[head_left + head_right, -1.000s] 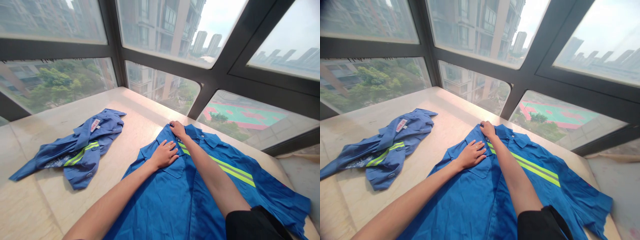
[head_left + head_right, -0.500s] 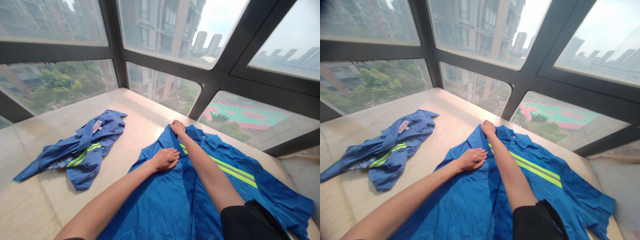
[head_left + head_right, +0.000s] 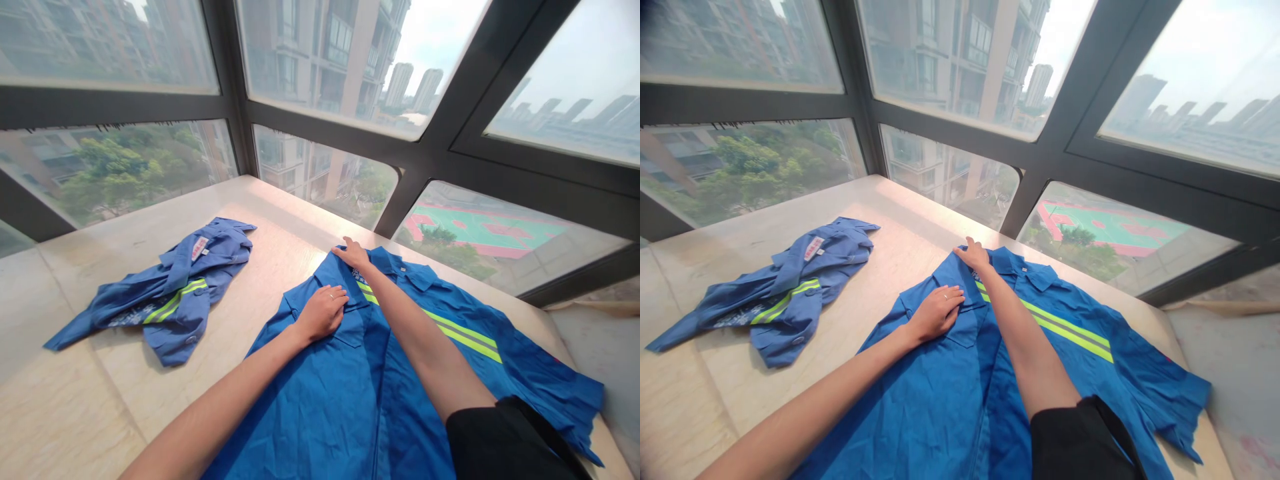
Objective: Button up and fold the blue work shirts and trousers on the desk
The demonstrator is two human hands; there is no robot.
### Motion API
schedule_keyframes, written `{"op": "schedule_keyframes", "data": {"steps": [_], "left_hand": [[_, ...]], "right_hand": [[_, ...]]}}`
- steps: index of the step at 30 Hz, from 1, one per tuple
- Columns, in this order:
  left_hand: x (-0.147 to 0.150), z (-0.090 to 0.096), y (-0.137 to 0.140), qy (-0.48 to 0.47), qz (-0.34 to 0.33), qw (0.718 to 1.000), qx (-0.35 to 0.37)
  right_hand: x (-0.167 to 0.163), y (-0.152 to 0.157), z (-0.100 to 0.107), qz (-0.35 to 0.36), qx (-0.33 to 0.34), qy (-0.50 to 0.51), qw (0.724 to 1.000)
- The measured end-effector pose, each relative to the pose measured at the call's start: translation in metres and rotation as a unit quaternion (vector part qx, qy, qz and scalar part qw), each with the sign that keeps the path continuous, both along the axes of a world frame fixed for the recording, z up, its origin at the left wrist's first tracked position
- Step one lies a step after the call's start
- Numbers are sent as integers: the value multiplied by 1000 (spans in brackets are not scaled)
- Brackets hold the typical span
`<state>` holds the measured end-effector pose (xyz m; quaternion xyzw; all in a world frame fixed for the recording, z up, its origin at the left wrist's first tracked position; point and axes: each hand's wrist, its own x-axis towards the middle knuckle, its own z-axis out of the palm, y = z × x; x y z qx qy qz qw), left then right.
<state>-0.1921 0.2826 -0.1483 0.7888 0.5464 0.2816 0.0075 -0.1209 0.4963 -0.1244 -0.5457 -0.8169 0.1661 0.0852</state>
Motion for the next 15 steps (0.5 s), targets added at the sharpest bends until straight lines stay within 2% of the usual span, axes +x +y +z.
{"op": "schedule_keyframes", "data": {"steps": [3, 5, 10, 15], "left_hand": [[-6, -1, -17, 22, 151, 988, -25], [-11, -2, -29, 50, 219, 973, -48], [-25, -6, -59, 92, 290, 950, -67], [-34, -7, -72, 70, 318, 943, -61]], "right_hand": [[-1, -1, -2, -7, 15, -32, 999], [-3, 2, -3, -15, 14, -33, 999], [-4, 9, -4, -27, 8, -29, 999], [-4, 10, -4, -39, 14, -31, 999]]}}
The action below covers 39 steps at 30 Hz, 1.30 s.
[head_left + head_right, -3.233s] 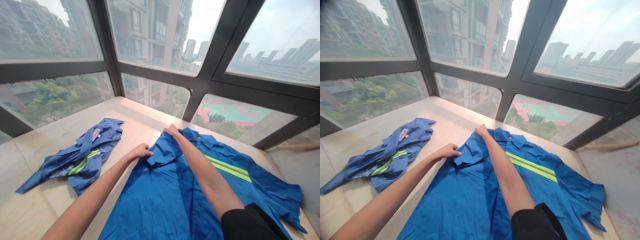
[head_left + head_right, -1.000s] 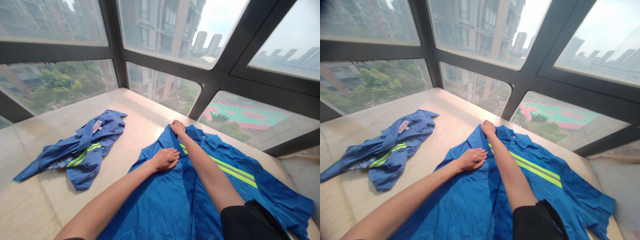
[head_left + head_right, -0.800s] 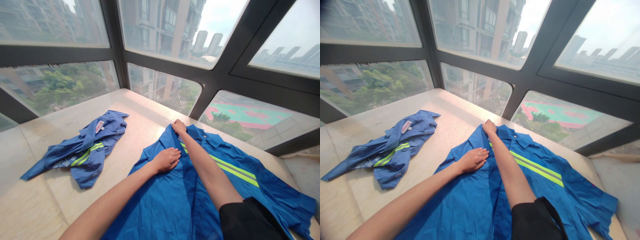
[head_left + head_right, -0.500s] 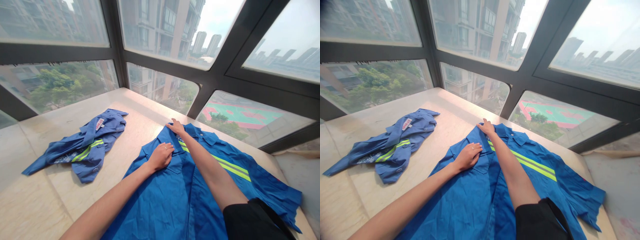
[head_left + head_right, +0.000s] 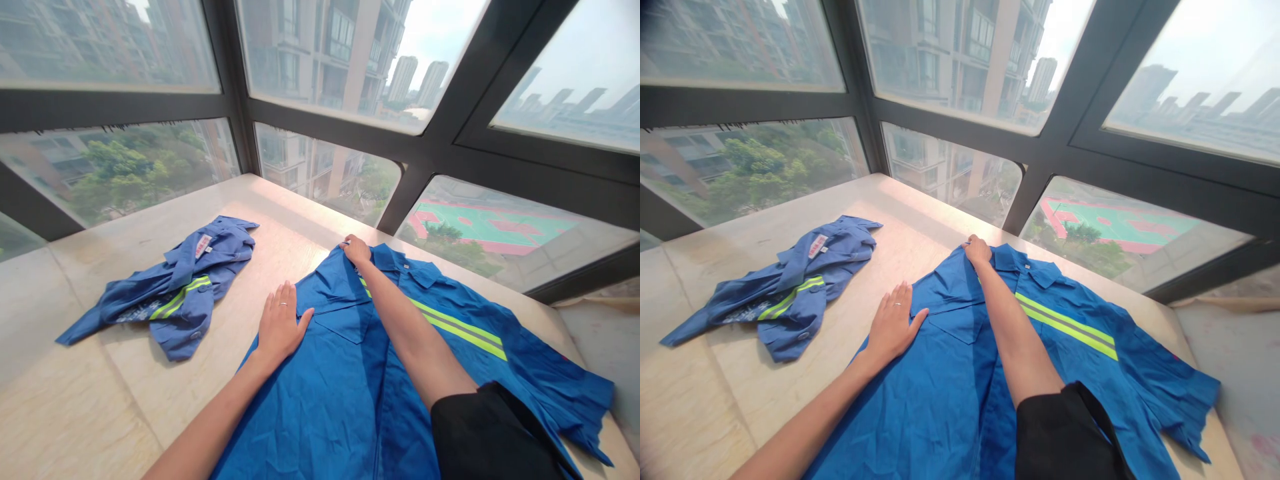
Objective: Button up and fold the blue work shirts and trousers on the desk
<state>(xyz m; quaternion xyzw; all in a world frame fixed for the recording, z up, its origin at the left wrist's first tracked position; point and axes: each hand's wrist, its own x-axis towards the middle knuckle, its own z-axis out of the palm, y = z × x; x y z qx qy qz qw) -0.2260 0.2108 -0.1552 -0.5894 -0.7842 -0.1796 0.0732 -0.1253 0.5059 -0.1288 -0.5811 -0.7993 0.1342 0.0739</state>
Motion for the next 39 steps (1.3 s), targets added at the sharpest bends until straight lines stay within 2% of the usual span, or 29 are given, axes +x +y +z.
{"op": "schedule_keyframes", "data": {"steps": [3, 6, 11, 16, 21, 25, 28, 34, 39], "left_hand": [[-8, 7, 7, -52, 19, 998, 11], [-22, 24, 26, -146, 63, 987, 4], [-49, 45, 60, -271, 53, 956, -101], [-66, 38, 66, -253, 41, 952, -169], [-67, 38, 61, -255, 22, 956, -140], [-63, 47, 66, -311, -11, 938, -151], [-65, 47, 66, -332, 18, 930, -158], [-63, 42, 53, -308, 79, 944, -86], [-44, 45, 45, -125, 83, 989, -13]], "right_hand": [[-2, -4, 0, -1, 6, -3, 1000], [-3, -10, 0, -4, 14, -7, 1000], [-3, -16, 4, 15, 9, -11, 1000], [-2, -16, 7, 41, 15, -45, 998], [-3, -16, 7, 38, 12, -55, 998], [-3, -18, 7, 38, 22, -54, 998], [-3, -18, 6, 35, 23, -57, 997], [-3, -16, 3, 26, 31, -53, 998], [-2, -17, 2, 30, 46, -63, 996]]}}
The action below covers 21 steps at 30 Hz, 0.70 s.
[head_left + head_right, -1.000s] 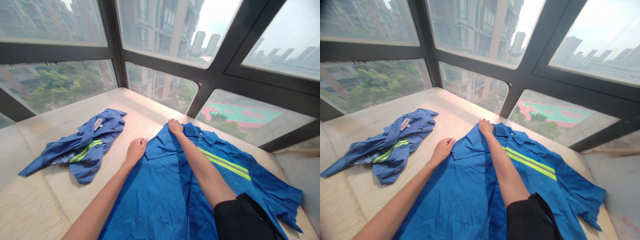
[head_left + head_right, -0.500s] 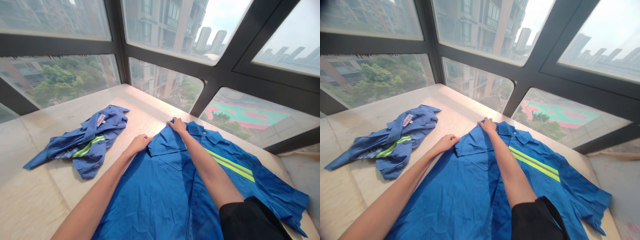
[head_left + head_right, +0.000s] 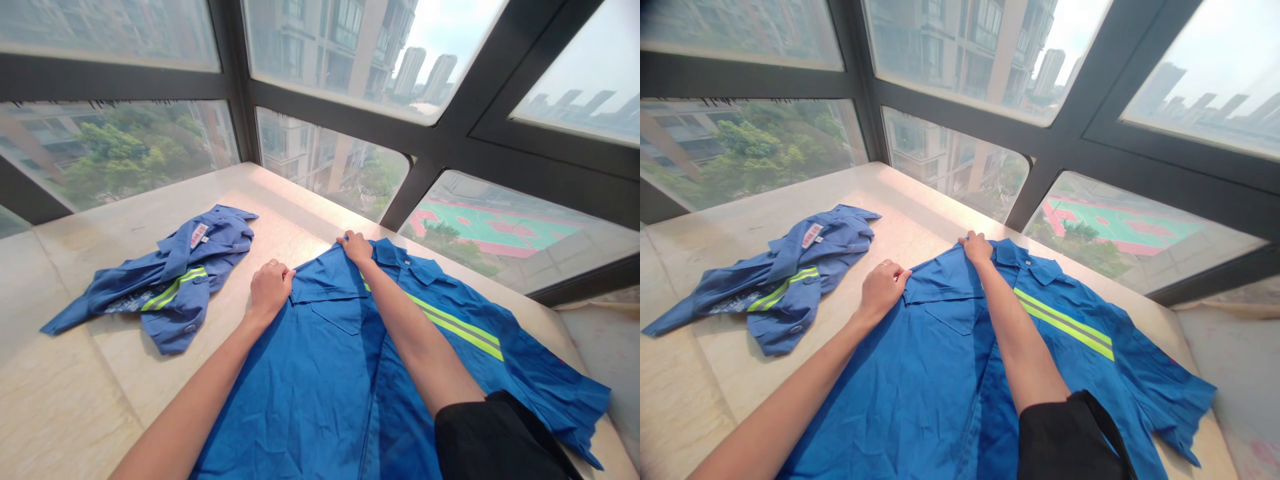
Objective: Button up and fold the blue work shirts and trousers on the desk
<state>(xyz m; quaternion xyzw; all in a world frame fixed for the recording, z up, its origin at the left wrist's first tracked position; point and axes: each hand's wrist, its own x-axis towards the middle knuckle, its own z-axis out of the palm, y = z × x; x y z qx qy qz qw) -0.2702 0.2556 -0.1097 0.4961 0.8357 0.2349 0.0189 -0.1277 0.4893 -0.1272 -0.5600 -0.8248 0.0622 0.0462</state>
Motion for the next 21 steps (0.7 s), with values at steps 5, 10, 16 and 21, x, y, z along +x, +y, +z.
{"op": "schedule_keyframes", "data": {"steps": [5, 10, 16, 21], "left_hand": [[-4, -5, -4, -37, 11, 999, -14], [-28, -9, -9, -267, -1, 964, -3], [-38, 4, -11, -428, -8, 902, -57], [-40, 1, -12, -491, 18, 868, -80]], "right_hand": [[-5, -11, -6, -10, 36, -19, 999], [-3, -10, -5, -10, 38, 3, 999], [5, -22, 10, 43, -17, 54, 997], [1, -103, 13, 198, 115, 86, 970]]}}
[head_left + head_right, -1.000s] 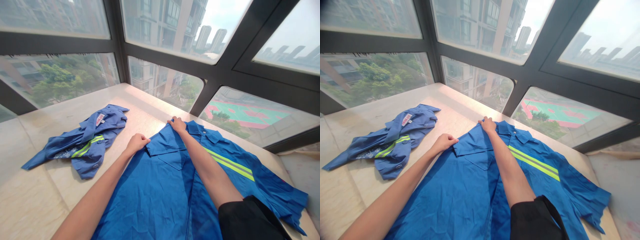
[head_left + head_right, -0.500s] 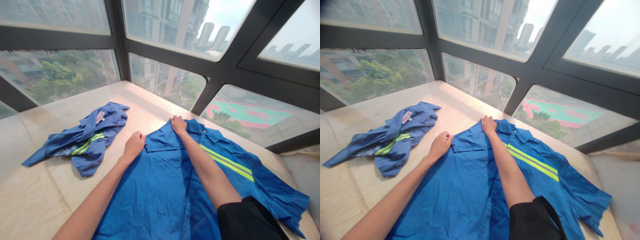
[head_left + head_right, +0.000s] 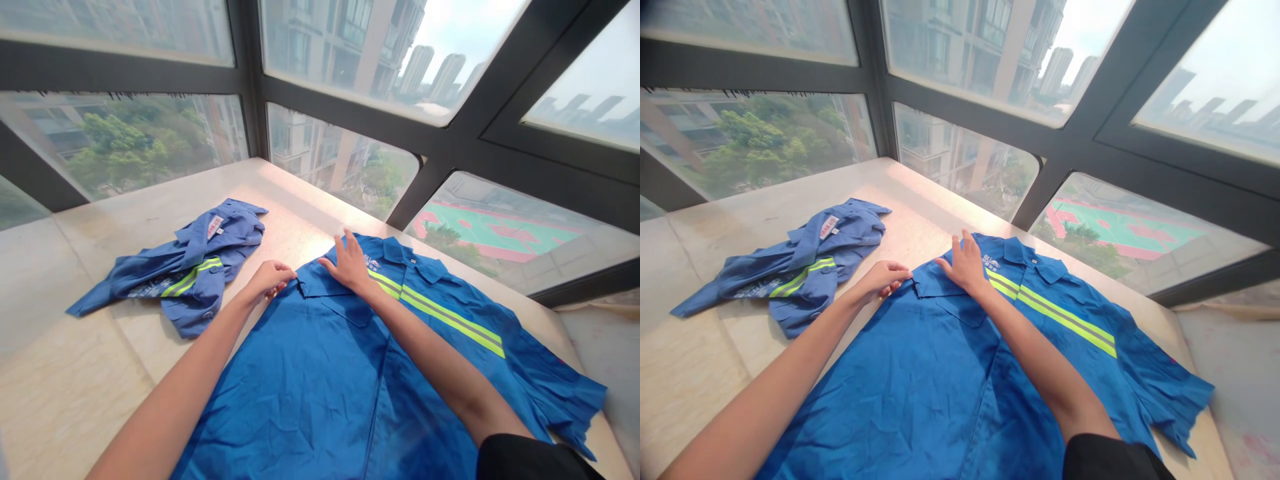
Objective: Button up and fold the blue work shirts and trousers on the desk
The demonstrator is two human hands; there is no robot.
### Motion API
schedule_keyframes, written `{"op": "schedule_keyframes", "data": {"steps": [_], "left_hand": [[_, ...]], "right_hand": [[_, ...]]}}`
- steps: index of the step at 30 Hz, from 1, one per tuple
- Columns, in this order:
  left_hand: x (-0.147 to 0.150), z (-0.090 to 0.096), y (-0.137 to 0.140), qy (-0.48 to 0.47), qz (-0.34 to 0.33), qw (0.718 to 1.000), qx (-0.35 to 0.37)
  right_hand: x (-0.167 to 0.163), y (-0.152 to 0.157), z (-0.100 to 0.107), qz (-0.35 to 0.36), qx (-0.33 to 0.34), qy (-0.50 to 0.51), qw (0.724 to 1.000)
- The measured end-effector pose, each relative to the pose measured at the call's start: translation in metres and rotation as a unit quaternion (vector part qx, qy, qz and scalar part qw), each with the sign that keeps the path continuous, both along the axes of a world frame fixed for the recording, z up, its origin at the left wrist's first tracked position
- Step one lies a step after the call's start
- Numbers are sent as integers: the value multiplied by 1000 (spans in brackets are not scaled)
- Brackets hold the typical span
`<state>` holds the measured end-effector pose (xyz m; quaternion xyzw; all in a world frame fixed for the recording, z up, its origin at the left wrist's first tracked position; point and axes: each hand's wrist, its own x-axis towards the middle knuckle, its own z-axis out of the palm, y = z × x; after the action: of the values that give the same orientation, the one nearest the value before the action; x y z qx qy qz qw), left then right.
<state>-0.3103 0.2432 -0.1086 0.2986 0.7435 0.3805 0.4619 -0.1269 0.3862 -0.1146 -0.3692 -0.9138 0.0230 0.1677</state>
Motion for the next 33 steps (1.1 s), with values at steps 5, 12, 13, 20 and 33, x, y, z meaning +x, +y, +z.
{"op": "schedule_keyframes", "data": {"steps": [5, 12, 13, 20, 33], "left_hand": [[-2, 1, 2, -58, -57, 995, -60], [4, 5, -2, 38, -9, 999, -9], [6, 3, -3, 57, 2, 998, 4], [16, -10, 5, 223, -26, 970, 88], [1, -24, 7, 286, 20, 954, 93]], "right_hand": [[-3, -58, 0, 209, -2, -28, 977], [7, -63, 15, 166, -18, -80, 983], [10, -63, 17, 149, -16, -67, 986], [27, -69, 8, 248, -17, -44, 968], [51, -71, -27, 139, -29, -45, 989]]}}
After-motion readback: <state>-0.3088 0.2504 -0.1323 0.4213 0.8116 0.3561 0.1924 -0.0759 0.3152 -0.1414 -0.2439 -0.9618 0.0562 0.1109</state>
